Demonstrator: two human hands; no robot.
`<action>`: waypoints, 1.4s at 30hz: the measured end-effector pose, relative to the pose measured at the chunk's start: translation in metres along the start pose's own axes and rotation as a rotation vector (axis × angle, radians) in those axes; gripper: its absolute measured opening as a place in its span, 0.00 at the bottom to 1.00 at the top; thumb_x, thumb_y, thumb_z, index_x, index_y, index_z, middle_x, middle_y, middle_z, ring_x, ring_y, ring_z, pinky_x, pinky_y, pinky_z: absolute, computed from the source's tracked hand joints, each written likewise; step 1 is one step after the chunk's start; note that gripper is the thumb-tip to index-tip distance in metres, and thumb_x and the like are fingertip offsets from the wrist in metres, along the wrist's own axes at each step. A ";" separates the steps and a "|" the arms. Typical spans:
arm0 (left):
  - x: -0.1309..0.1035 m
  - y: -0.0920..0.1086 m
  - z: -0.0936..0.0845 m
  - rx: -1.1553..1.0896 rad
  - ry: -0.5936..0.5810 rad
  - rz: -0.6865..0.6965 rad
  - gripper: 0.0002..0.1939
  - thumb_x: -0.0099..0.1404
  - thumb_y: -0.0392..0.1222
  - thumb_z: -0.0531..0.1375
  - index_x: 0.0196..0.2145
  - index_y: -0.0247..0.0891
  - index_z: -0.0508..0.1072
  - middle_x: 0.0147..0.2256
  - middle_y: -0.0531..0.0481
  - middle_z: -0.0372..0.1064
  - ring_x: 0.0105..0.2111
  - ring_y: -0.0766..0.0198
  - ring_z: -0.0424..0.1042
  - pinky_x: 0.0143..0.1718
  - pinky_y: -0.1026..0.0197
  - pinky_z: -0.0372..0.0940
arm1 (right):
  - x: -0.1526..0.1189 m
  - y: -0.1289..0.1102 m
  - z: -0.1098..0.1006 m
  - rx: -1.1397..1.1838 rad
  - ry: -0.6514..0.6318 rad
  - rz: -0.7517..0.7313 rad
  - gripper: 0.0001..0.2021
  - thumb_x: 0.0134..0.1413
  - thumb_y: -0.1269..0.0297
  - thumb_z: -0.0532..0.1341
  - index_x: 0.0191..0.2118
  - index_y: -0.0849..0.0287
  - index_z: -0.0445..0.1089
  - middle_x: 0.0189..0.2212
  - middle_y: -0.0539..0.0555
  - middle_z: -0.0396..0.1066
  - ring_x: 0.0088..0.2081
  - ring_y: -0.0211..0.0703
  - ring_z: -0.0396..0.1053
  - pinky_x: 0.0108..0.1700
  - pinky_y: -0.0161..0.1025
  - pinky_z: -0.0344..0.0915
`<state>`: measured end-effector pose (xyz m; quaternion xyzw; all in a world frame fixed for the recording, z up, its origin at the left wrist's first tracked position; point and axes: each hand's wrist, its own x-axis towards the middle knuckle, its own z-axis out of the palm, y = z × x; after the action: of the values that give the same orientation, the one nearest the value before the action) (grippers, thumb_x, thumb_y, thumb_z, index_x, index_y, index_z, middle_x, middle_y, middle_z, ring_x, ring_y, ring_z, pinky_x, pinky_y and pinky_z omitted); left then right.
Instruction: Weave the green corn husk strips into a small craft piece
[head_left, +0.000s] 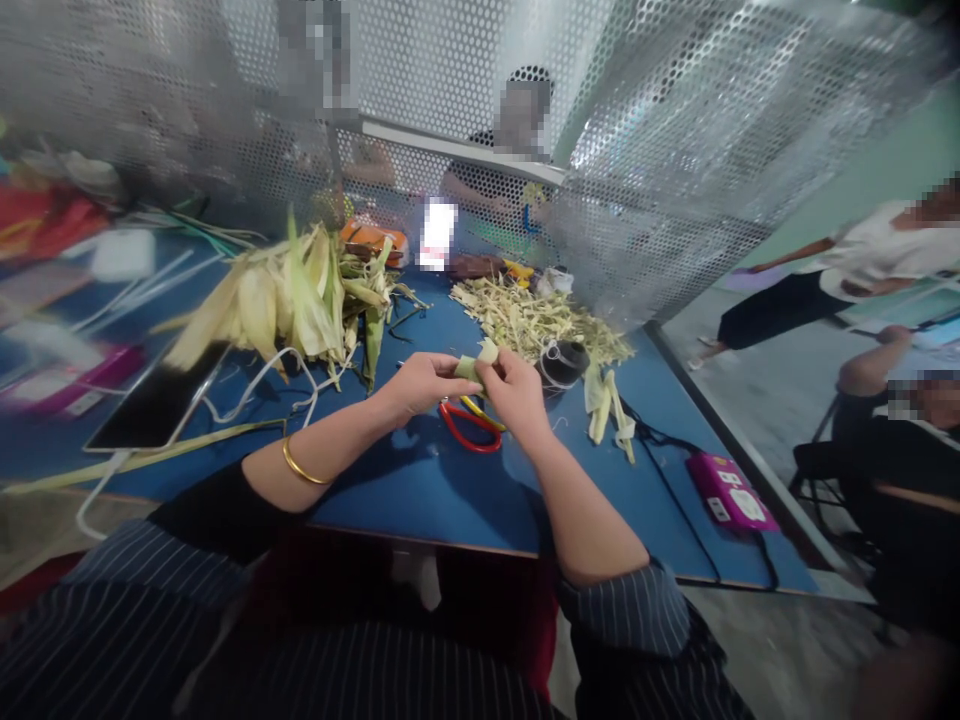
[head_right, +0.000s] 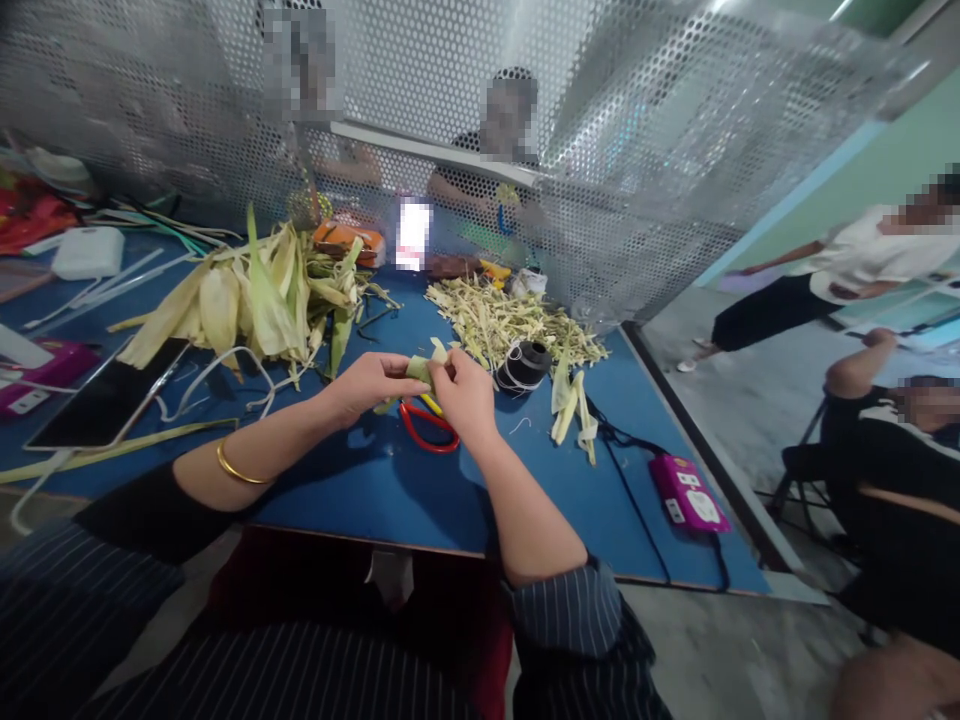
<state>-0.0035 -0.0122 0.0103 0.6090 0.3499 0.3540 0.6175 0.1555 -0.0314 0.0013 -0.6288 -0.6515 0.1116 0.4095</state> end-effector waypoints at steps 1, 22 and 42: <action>0.000 -0.002 0.001 -0.014 0.011 0.020 0.10 0.49 0.40 0.66 0.30 0.34 0.79 0.24 0.52 0.71 0.23 0.71 0.64 0.25 0.68 0.57 | 0.000 0.001 0.001 0.014 -0.009 0.012 0.13 0.53 0.59 0.56 0.21 0.57 0.57 0.18 0.45 0.57 0.23 0.36 0.54 0.27 0.35 0.49; 0.018 -0.015 -0.016 -0.186 0.274 -0.009 0.15 0.48 0.38 0.68 0.31 0.38 0.66 0.20 0.56 0.67 0.17 0.72 0.61 0.20 0.66 0.55 | 0.004 0.000 -0.042 0.716 -0.557 0.145 0.11 0.48 0.67 0.63 0.40 0.56 0.76 0.33 0.51 0.76 0.33 0.37 0.72 0.37 0.38 0.68; 0.014 -0.010 -0.009 -0.098 0.249 0.011 0.12 0.47 0.35 0.68 0.29 0.32 0.70 0.23 0.52 0.70 0.20 0.72 0.64 0.25 0.65 0.60 | -0.001 -0.009 -0.018 0.602 -0.020 0.032 0.14 0.57 0.58 0.57 0.24 0.58 0.69 0.18 0.47 0.62 0.25 0.36 0.64 0.34 0.36 0.62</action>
<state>-0.0040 0.0039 0.0007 0.5315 0.4029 0.4470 0.5962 0.1612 -0.0403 0.0187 -0.4882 -0.5833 0.3122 0.5692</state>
